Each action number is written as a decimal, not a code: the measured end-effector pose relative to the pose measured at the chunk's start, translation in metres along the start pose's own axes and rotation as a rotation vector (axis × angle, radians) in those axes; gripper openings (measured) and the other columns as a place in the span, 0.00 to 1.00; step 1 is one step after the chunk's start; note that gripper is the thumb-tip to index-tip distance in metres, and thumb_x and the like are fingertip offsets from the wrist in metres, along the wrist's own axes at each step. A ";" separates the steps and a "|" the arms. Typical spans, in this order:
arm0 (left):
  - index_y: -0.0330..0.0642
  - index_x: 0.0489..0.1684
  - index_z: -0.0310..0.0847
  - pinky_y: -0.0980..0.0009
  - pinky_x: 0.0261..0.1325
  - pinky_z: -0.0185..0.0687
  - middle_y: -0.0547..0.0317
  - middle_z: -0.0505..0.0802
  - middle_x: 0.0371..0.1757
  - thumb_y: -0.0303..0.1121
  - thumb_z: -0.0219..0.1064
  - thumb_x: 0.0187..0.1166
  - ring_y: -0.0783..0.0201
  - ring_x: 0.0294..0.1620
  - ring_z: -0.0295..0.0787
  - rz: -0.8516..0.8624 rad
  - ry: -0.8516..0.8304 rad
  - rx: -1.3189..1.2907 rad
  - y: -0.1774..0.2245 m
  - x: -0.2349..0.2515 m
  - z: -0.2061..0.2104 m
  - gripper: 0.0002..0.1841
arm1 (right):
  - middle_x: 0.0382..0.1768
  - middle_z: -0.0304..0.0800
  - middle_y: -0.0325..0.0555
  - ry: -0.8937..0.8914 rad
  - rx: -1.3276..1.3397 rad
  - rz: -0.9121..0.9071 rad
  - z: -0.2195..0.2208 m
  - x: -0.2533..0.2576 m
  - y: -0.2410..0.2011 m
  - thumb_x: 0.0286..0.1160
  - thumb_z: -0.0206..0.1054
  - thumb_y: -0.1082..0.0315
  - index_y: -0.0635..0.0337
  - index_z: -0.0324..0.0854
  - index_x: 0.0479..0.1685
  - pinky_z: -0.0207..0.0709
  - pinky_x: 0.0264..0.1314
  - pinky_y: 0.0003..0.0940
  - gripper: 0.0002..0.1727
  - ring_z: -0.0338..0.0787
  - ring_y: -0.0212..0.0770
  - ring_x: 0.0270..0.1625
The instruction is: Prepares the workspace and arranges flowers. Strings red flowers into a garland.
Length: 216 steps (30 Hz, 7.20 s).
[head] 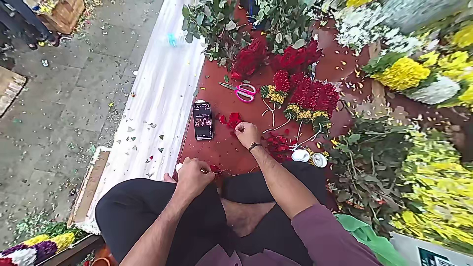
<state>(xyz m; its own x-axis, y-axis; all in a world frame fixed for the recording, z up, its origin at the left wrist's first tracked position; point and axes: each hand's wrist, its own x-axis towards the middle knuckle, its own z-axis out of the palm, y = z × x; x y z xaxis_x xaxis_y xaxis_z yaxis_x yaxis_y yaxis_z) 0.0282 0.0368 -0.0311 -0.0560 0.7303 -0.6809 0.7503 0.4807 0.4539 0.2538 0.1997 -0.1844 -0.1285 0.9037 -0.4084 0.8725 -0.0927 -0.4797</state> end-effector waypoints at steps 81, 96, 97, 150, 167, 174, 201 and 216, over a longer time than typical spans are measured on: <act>0.54 0.36 0.97 0.65 0.41 0.88 0.70 0.95 0.34 0.46 0.80 0.70 0.73 0.32 0.89 0.172 -0.110 -0.388 -0.005 -0.004 -0.002 0.09 | 0.26 0.92 0.42 -0.288 0.757 -0.044 -0.033 -0.171 -0.067 0.49 0.89 0.66 0.52 0.75 0.71 0.86 0.28 0.37 0.42 0.90 0.40 0.24; 0.48 0.30 0.93 0.64 0.38 0.83 0.65 0.92 0.26 0.43 0.81 0.68 0.70 0.28 0.85 0.049 -0.083 -0.416 -0.011 -0.004 -0.012 0.09 | 0.61 0.90 0.42 -0.705 0.499 -0.295 -0.036 -0.144 -0.031 0.57 0.85 0.56 0.50 0.74 0.80 0.88 0.57 0.37 0.43 0.92 0.35 0.50; 0.48 0.30 0.93 0.64 0.38 0.83 0.65 0.92 0.27 0.42 0.81 0.67 0.70 0.29 0.86 0.031 -0.076 -0.412 -0.012 -0.004 -0.013 0.09 | 0.53 0.93 0.41 -0.673 0.505 -0.300 -0.038 -0.143 -0.031 0.62 0.82 0.56 0.52 0.81 0.72 0.85 0.48 0.36 0.34 0.90 0.33 0.41; 0.58 0.33 0.95 0.45 0.49 0.82 0.64 0.93 0.34 0.53 0.77 0.65 0.59 0.41 0.88 0.003 -0.097 -0.064 -0.007 0.000 -0.019 0.12 | 0.44 0.94 0.43 -0.012 0.045 0.045 0.009 -0.002 0.000 0.69 0.75 0.54 0.46 0.92 0.44 0.83 0.52 0.64 0.10 0.92 0.49 0.50; 0.43 0.65 0.90 0.67 0.59 0.88 0.57 0.96 0.52 0.37 0.79 0.72 0.68 0.51 0.93 -0.010 -0.234 -0.704 0.003 -0.003 -0.016 0.22 | 0.41 0.96 0.48 0.007 0.453 0.015 -0.027 -0.021 0.001 0.70 0.74 0.72 0.59 0.92 0.46 0.92 0.47 0.45 0.08 0.95 0.41 0.36; 0.43 0.65 0.90 0.65 0.67 0.85 0.59 0.95 0.61 0.38 0.78 0.74 0.67 0.63 0.91 -0.025 -0.247 -0.757 0.006 -0.011 -0.019 0.21 | 0.43 0.97 0.51 -0.026 0.396 0.112 -0.017 -0.018 0.017 0.57 0.77 0.77 0.59 0.84 0.66 0.92 0.47 0.51 0.29 0.97 0.47 0.38; 0.39 0.76 0.82 0.69 0.53 0.83 0.51 0.96 0.55 0.28 0.83 0.64 0.66 0.47 0.91 -0.059 -0.047 -1.000 0.008 -0.001 0.002 0.34 | 0.33 0.92 0.56 -0.335 1.058 -0.061 -0.054 -0.158 -0.079 0.66 0.76 0.78 0.67 0.84 0.59 0.88 0.30 0.36 0.20 0.91 0.45 0.28; 0.36 0.79 0.78 0.68 0.57 0.84 0.51 0.94 0.60 0.27 0.82 0.65 0.64 0.51 0.91 -0.048 0.005 -0.997 0.009 -0.001 0.001 0.36 | 0.38 0.94 0.53 -0.333 1.092 -0.136 -0.044 -0.155 -0.075 0.54 0.83 0.79 0.62 0.81 0.69 0.88 0.36 0.37 0.34 0.92 0.44 0.35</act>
<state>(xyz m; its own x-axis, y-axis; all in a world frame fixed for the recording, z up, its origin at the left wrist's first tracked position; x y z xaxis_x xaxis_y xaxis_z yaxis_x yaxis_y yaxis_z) 0.0355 0.0399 -0.0267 -0.0760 0.7005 -0.7096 -0.1484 0.6958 0.7028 0.2293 0.0845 -0.0510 -0.4507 0.7938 -0.4083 -0.0110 -0.4623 -0.8867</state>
